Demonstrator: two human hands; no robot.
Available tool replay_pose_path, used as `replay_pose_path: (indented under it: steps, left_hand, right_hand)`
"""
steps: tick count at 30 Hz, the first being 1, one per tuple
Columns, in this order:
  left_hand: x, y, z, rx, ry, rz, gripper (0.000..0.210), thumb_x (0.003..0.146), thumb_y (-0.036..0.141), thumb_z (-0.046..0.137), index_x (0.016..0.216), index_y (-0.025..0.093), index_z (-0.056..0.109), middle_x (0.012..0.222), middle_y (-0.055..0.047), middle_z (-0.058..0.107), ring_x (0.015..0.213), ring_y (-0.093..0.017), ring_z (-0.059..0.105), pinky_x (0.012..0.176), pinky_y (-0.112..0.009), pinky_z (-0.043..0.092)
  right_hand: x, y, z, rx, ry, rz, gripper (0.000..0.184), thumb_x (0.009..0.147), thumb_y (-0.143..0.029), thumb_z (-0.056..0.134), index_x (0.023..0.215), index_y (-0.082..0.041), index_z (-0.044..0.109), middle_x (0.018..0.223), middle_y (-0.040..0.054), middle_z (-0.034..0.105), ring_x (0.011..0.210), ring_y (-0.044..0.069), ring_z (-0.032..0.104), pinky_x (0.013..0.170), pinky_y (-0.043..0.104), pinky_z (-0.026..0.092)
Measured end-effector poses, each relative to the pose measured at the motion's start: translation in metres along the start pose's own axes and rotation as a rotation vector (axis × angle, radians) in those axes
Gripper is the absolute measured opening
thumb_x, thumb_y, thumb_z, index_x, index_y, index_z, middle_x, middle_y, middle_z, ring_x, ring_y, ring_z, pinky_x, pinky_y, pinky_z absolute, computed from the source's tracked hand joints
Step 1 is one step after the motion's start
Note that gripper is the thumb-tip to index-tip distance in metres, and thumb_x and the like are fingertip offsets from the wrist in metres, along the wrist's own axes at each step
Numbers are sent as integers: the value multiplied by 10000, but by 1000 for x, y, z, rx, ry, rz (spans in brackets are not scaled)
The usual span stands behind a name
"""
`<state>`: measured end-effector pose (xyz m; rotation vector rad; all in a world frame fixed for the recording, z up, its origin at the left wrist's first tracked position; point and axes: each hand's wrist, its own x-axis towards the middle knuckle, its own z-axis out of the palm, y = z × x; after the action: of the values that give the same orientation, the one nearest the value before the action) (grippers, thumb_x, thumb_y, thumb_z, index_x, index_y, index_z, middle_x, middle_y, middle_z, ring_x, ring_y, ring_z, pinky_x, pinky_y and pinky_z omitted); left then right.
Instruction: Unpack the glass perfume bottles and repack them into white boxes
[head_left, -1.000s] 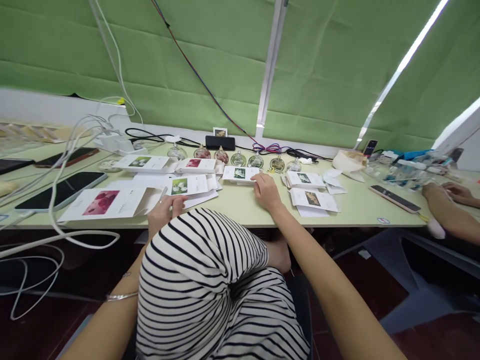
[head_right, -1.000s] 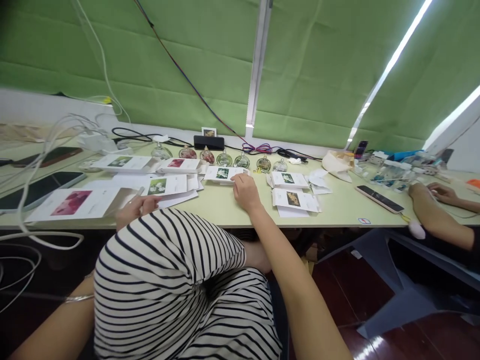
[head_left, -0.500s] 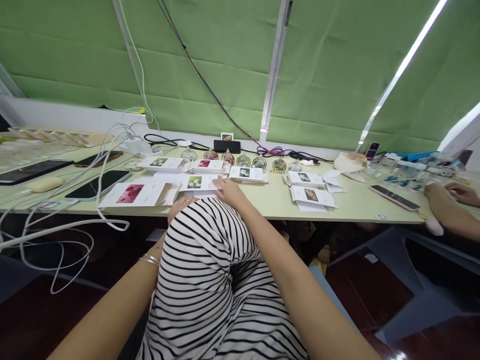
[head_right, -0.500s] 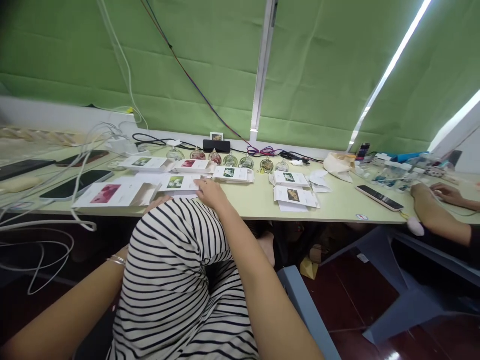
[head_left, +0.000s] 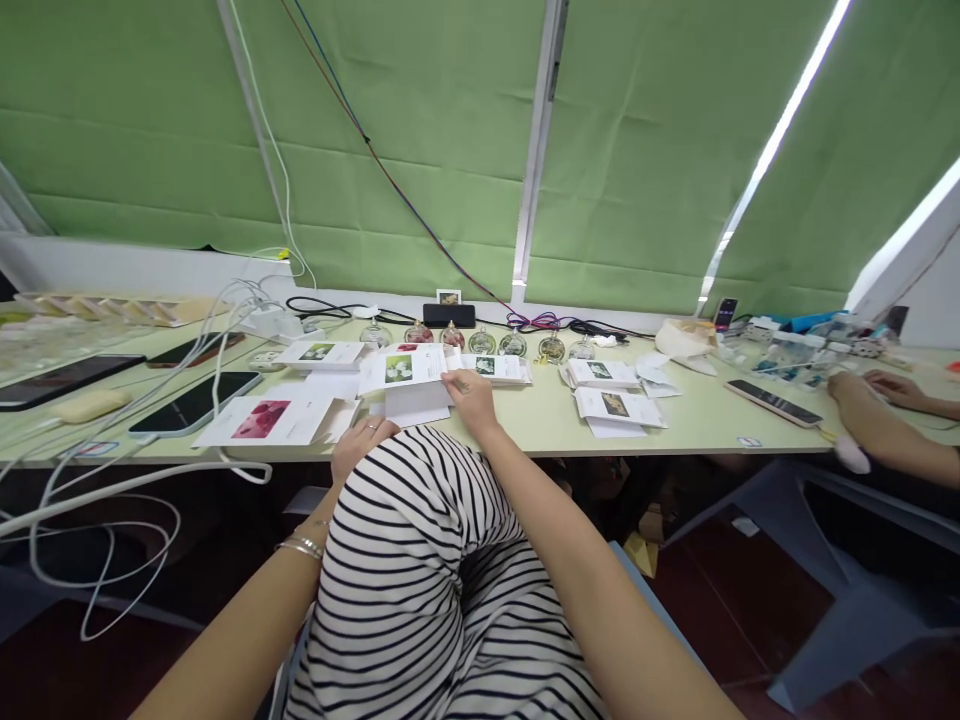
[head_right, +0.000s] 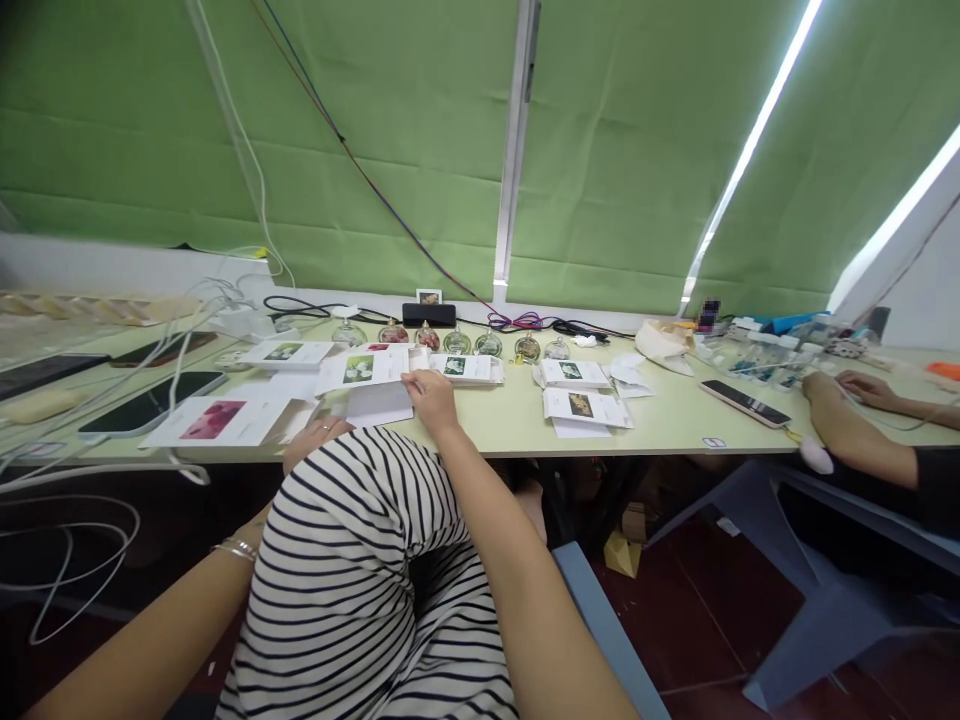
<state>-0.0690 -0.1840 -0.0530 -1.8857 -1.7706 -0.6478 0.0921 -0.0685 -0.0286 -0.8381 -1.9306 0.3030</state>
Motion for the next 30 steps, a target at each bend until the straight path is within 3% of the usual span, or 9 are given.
replay_pose_path:
  steps: [3,6,10,13,16,19,23,26,30]
  left_hand:
    - [-2,0,2,-43,21,-13,254,890,264,358,795,214,588,833,-71,635,828,-240,594,708,-310,398]
    - [-6,-1,1,-107,-23,-33,227,858,283,385,808,222,598,868,-81,642,855,-256,595,721,-330,415]
    - [1,-5,-10,-260,-55,-57,226,828,300,375,797,236,589,853,-56,644,823,-229,597,713,-318,451]
    - [33,0,-32,-411,-90,-69,247,796,263,340,783,232,584,818,-29,658,728,-180,604,686,-281,470]
    - [85,34,-61,-443,-140,44,306,821,321,340,878,203,616,942,-54,686,862,-200,621,769,-301,477]
    - [128,93,-76,-391,-479,323,407,832,424,410,1117,201,596,1168,-62,644,1044,-220,593,872,-316,461]
    - [151,150,-59,-95,-922,444,922,585,535,698,1386,208,380,1382,-135,490,1225,-329,481,963,-395,407]
    - [151,156,-32,-99,-1006,359,1254,474,605,743,1478,156,139,1441,-202,387,1269,-382,425,974,-440,390]
    - [151,143,-6,-220,-1001,379,1241,519,677,682,1488,194,75,1447,-179,387,1275,-373,427,990,-445,373]
  right_hand:
    - [-8,-1,-7,81,134,6,178,884,-210,481,899,-208,659,969,51,693,986,171,603,908,316,455]
    - [-31,8,-35,212,261,22,144,851,-253,528,860,-199,662,932,62,696,958,181,613,915,340,466]
    - [-67,35,-101,154,115,228,161,820,-256,535,848,-171,669,975,103,688,993,223,592,957,406,426]
    - [-79,53,-137,165,-52,300,74,708,-215,635,729,-165,685,797,84,702,764,222,619,761,387,493]
    - [-78,60,-147,199,-169,355,111,684,-255,663,739,-168,703,733,51,699,607,160,573,621,317,473]
    - [-73,61,-146,268,-208,373,196,714,-339,639,781,-167,702,751,33,690,625,129,556,632,278,449]
    - [-71,66,-146,404,-115,376,274,730,-419,599,791,-161,668,731,18,657,651,123,551,649,262,437]
    - [-70,71,-146,448,-32,381,284,741,-433,572,801,-167,651,752,17,643,667,127,550,650,263,438]
    - [-65,76,-144,373,54,404,229,764,-359,545,849,-169,640,815,24,625,764,146,557,733,287,455]
